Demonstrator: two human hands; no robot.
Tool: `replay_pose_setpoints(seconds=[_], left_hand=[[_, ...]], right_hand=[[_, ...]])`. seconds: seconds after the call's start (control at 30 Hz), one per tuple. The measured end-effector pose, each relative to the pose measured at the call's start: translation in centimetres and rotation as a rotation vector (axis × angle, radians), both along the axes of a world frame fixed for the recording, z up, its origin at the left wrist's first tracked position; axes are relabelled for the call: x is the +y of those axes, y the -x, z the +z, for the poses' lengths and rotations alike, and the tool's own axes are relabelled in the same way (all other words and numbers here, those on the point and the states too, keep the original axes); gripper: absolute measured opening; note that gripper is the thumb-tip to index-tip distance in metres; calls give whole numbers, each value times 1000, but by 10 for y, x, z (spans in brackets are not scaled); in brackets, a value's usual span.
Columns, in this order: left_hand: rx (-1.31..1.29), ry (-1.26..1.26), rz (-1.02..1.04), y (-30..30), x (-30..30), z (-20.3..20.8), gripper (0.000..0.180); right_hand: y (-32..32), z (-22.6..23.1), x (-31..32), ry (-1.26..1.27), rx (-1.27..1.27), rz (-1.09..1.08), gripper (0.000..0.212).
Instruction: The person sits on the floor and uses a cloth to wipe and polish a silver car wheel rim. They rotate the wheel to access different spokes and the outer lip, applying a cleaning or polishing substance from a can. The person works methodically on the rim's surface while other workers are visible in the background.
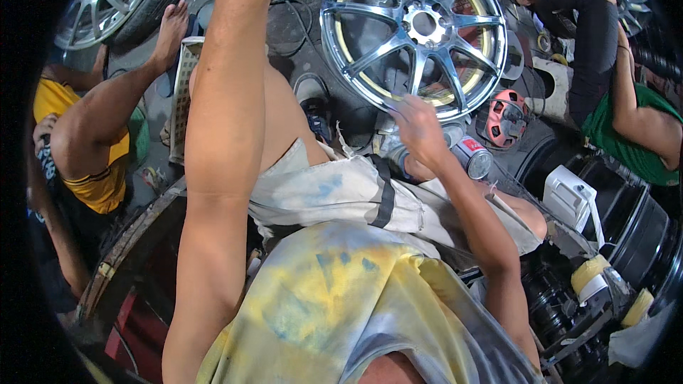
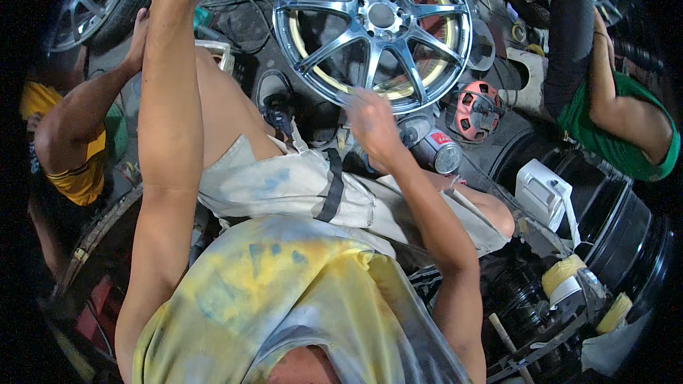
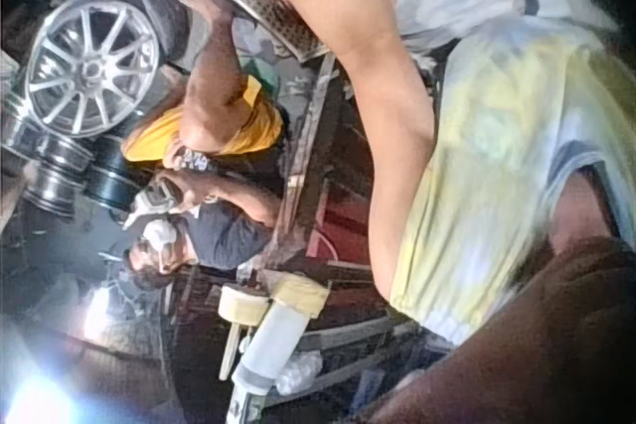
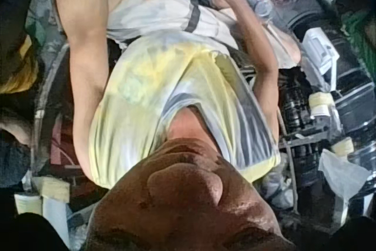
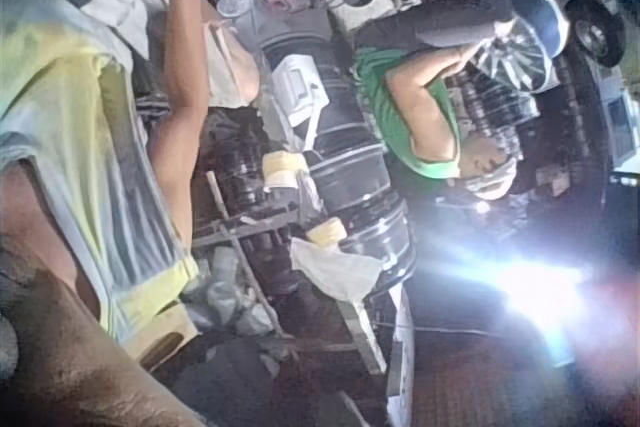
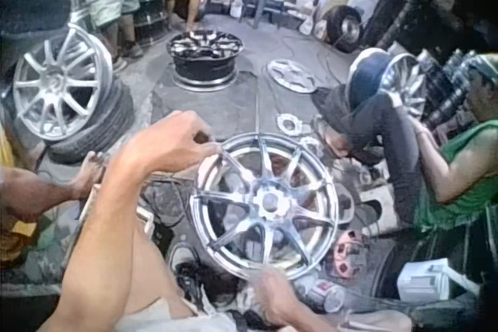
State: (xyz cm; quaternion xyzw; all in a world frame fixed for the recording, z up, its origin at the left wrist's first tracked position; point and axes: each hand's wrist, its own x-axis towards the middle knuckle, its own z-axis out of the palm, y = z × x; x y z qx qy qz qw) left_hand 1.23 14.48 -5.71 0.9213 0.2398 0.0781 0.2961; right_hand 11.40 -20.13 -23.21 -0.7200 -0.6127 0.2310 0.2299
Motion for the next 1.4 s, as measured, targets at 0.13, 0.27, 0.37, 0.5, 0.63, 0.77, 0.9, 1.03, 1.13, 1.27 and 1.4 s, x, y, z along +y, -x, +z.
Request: replay_pose_setpoints(seconds=[0.13,0.27,0.37,0.5,0.63,0.77,0.9,1.03,1.13,1.27,1.4], left_hand=[[35,18,-74,-36,-15,-4,34],[11,56,-112,-33,-18,3,34],[63,36,-57,-37,-22,7,34],[0,40,-114,-41,-22,4,34],[33,63,-85,-31,-22,12,35],[-80,-84,-71,-40,-24,-4,34],[-47,79,-95,-34,-26,6,34],[5,-29,-60,-42,-17,-11,35],[1,-21,-66,-44,-29,-1,34],[-10,102,-156,-31,-24,9,34],[18,-15,-50,-33,-19,-5,35]], right_hand=[[16,-15,49,-23,-141,-68,26],[2,16,42,252,-76,-25,23],[-2,-8,41,196,-90,-24,19],[7,-16,62,-67,-111,-12,19],[-10,9,42,208,-35,85,27],[2,-25,56,-156,-97,44,28],[-17,-19,39,93,-88,123,17],[-8,-10,47,55,-126,48,14],[5,-48,59,-388,-220,-4,12],[-14,9,25,159,-131,101,11],[-4,-1,21,-22,-161,114,16]])
